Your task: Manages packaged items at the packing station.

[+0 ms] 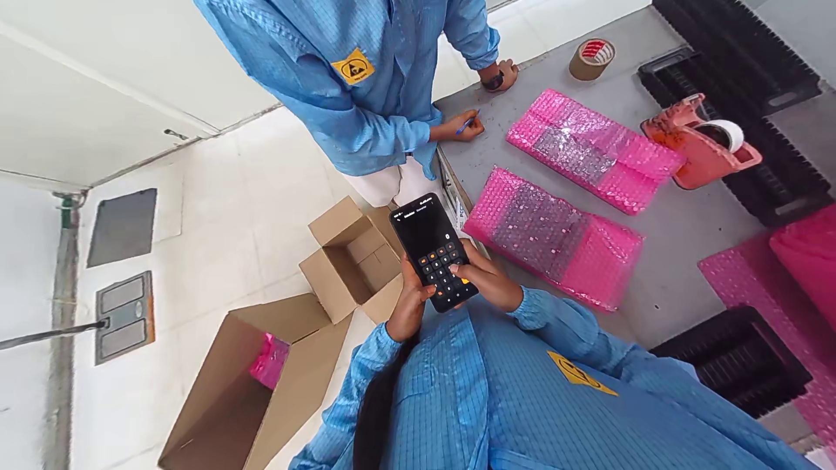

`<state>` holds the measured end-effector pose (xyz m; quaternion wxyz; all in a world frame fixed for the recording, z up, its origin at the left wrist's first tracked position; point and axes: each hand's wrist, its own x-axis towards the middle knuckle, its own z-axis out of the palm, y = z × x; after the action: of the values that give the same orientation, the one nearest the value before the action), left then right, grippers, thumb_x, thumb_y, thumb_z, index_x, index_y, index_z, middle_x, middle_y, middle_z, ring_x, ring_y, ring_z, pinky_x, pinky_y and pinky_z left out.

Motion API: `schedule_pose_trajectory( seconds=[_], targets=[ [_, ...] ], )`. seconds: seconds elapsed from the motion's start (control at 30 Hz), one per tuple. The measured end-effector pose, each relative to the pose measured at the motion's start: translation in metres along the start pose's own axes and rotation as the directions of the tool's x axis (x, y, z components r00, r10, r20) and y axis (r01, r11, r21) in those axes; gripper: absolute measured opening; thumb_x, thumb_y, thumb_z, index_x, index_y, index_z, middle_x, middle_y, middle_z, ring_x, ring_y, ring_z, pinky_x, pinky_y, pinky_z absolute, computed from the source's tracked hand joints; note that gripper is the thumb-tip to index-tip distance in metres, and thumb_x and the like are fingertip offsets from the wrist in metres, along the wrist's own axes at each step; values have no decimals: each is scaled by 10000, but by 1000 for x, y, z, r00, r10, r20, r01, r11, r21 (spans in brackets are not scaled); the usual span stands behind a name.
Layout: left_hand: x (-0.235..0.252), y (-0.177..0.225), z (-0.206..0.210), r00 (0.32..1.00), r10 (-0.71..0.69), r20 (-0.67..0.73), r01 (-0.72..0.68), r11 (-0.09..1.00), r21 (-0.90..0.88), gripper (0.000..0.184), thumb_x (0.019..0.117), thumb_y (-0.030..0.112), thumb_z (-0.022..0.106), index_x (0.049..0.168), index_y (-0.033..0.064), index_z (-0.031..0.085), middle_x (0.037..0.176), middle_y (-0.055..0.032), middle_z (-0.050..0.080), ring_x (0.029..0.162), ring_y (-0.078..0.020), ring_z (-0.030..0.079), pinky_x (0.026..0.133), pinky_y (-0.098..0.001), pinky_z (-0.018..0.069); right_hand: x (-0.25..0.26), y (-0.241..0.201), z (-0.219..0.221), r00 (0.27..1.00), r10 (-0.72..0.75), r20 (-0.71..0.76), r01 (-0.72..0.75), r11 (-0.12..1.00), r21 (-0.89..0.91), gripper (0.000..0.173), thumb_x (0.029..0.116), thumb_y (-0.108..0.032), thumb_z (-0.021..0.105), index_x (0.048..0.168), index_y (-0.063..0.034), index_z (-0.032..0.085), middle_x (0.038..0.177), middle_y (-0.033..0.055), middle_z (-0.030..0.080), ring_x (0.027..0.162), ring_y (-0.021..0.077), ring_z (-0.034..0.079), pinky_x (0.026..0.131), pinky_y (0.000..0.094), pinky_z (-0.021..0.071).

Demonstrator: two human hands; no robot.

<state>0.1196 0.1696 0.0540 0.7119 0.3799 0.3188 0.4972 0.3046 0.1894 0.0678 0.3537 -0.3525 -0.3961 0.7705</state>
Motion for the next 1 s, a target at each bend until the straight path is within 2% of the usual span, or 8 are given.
schedule_pose_trajectory(
  seconds=[0.13, 0.27, 0.37, 0.57, 0.7, 0.83, 1.0],
  targets=[
    [-1, 0, 1, 1000, 2, -4, -2, 1000, 12, 893, 863, 215, 663, 1459, 75, 12, 1353, 24, 530, 1228, -73, 589, 1040, -303, 510, 0, 0, 0, 1000, -5, -2, 5, 1000, -23, 443, 1033, -146, 399, 1454, -40, 310, 1134, 40, 651, 896, 110, 721, 658, 294, 632],
    [-1, -1, 0, 1000, 15, 4, -15, 999, 51, 954, 873, 313, 689, 1465, 43, -8, 1363, 7, 522, 1229, -76, 585, 1045, -309, 509, -1, 2, -1, 1000, -24, 8, 24, 1000, -16, 443, 1033, -146, 401, 1449, -35, 299, 1135, 38, 652, 909, 117, 722, 669, 307, 637],
    [0, -1, 0, 1000, 15, 14, -15, 999, 42, 958, 873, 294, 680, 1469, 33, -23, 1370, -3, 506, 1241, -79, 575, 1054, -307, 502, -2, 2, -3, 999, -27, 40, 26, 999, 21, 444, 1030, -148, 383, 1452, -51, 285, 1153, 29, 649, 930, 126, 724, 674, 314, 642],
    [0, -2, 0, 999, 26, 41, -27, 999, 17, 916, 888, 270, 669, 1467, 56, -7, 1375, 11, 510, 1259, -82, 565, 1075, -318, 488, -4, 0, -7, 994, 48, 100, -61, 989, 137, 522, 975, -232, 415, 1454, -155, 223, 1178, 4, 649, 933, 168, 734, 635, 337, 640],
    [2, -2, 1, 997, 44, 63, -45, 999, 18, 918, 895, 245, 640, 1478, 35, -38, 1383, 1, 503, 1266, -82, 561, 1082, -317, 483, -4, 7, -11, 989, 26, 148, -64, 964, 259, 556, 972, -255, 458, 1465, -216, 204, 1227, 6, 650, 996, 210, 732, 663, 376, 646],
    [0, -2, 1, 996, 44, 82, -45, 999, 12, 907, 909, 242, 628, 1474, 31, -49, 1395, -2, 493, 1282, -87, 551, 1095, -325, 474, -6, 9, -11, 991, 10, 136, -46, 964, 263, 533, 972, -257, 485, 1436, -206, 227, 1220, -5, 658, 999, 205, 734, 659, 375, 649],
    [0, -1, 1, 996, 21, 85, -24, 999, 26, 945, 899, 243, 632, 1470, 5, -82, 1388, -22, 484, 1266, -87, 560, 1076, -323, 490, -7, 6, -6, 997, 7, 71, -20, 982, 189, 493, 974, -237, 446, 1420, -158, 252, 1173, -6, 666, 946, 180, 739, 626, 347, 645]
  ],
)
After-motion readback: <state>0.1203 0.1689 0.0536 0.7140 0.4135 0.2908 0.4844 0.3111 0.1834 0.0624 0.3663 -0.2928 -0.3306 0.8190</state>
